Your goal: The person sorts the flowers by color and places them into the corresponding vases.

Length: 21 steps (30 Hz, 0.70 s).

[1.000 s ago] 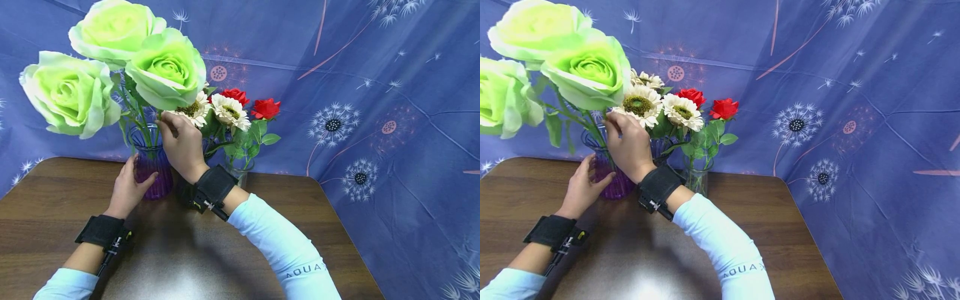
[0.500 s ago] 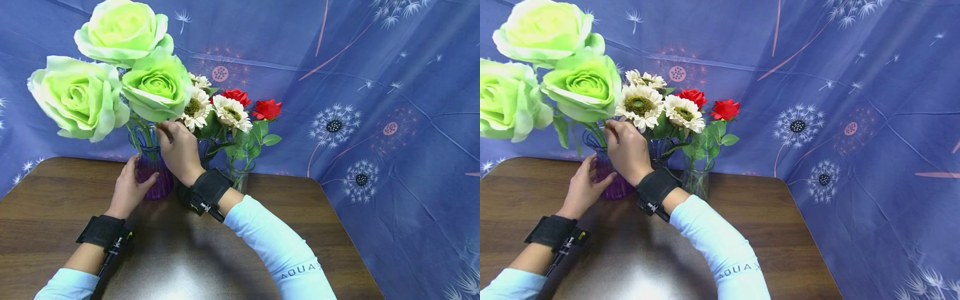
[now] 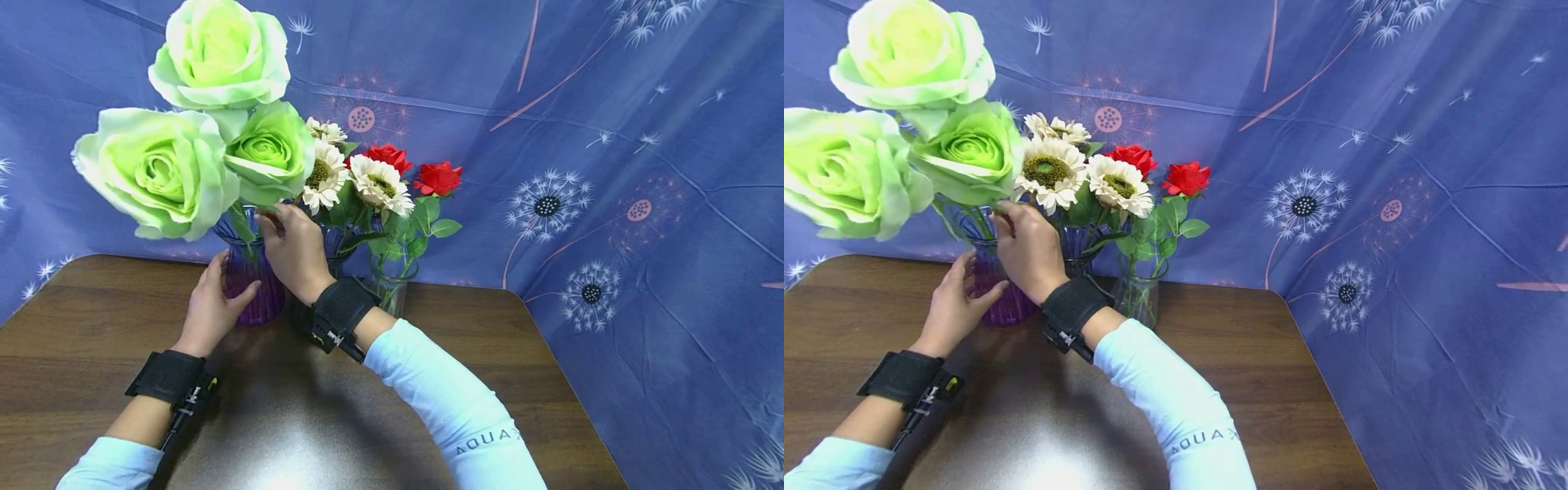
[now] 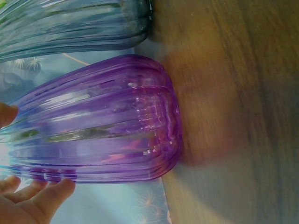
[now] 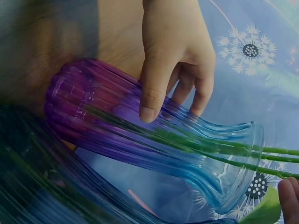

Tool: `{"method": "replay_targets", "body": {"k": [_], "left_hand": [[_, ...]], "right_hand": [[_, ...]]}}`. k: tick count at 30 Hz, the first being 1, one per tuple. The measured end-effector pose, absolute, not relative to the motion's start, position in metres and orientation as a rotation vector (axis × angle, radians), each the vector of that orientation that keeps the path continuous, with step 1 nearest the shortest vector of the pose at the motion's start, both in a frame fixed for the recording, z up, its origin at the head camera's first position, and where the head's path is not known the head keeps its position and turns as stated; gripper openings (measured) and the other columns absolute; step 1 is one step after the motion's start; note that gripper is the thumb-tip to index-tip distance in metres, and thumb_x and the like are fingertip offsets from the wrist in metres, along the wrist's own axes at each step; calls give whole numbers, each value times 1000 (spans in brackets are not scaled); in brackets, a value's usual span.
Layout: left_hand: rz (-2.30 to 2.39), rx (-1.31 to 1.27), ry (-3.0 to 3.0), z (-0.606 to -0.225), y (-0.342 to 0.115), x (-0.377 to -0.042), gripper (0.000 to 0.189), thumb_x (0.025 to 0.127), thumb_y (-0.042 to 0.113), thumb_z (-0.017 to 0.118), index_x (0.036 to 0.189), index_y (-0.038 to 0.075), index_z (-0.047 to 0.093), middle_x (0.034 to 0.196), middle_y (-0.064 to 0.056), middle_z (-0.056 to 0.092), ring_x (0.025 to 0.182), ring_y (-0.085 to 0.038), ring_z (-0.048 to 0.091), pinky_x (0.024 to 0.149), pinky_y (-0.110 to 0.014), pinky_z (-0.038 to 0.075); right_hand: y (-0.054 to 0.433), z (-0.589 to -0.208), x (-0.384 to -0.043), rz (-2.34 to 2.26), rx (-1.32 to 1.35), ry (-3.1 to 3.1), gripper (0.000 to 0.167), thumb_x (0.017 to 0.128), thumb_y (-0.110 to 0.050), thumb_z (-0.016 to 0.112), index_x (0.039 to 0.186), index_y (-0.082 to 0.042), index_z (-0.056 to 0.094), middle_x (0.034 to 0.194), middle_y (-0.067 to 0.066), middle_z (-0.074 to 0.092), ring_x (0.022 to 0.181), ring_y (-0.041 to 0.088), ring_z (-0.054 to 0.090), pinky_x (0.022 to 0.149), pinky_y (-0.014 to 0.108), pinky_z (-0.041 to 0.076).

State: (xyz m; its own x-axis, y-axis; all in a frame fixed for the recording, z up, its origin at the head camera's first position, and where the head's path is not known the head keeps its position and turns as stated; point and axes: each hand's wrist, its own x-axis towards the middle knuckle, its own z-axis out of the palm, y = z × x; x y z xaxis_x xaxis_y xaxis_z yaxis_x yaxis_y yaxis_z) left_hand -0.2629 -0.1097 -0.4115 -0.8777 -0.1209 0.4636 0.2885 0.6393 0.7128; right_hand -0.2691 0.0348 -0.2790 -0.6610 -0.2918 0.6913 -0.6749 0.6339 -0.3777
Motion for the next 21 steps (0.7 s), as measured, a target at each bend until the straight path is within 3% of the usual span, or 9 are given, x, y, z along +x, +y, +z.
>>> {"method": "replay_targets", "body": {"k": [8,15,21], "left_hand": [[-1170,-146,-2366,-412,-110,-264,73,86,21,67,142,-4,26,128,-37,44,113,-51,48,85,-63,43],[-1164,-124,-2389,-412,-110,-264,76,87,24,66,143,-3,23,129,-38,42,112,-52,48,85,-63,43],[-1156,-131,-2383,-413,-110,-264,76,87,24,66,143,-4,23,129,-38,42,111,-51,48,84,-63,42]], "right_hand": [[33,-284,-270,878,740,-2302,17,94,-18,57,100,-7,68,95,5,69,87,10,66,72,11,48],[33,-290,-272,825,655,-2373,21,94,-23,57,81,-8,62,77,3,63,73,13,61,63,17,45],[34,-293,-275,860,667,-2379,13,90,-8,56,83,-7,67,81,7,64,75,16,62,64,18,46]]}}
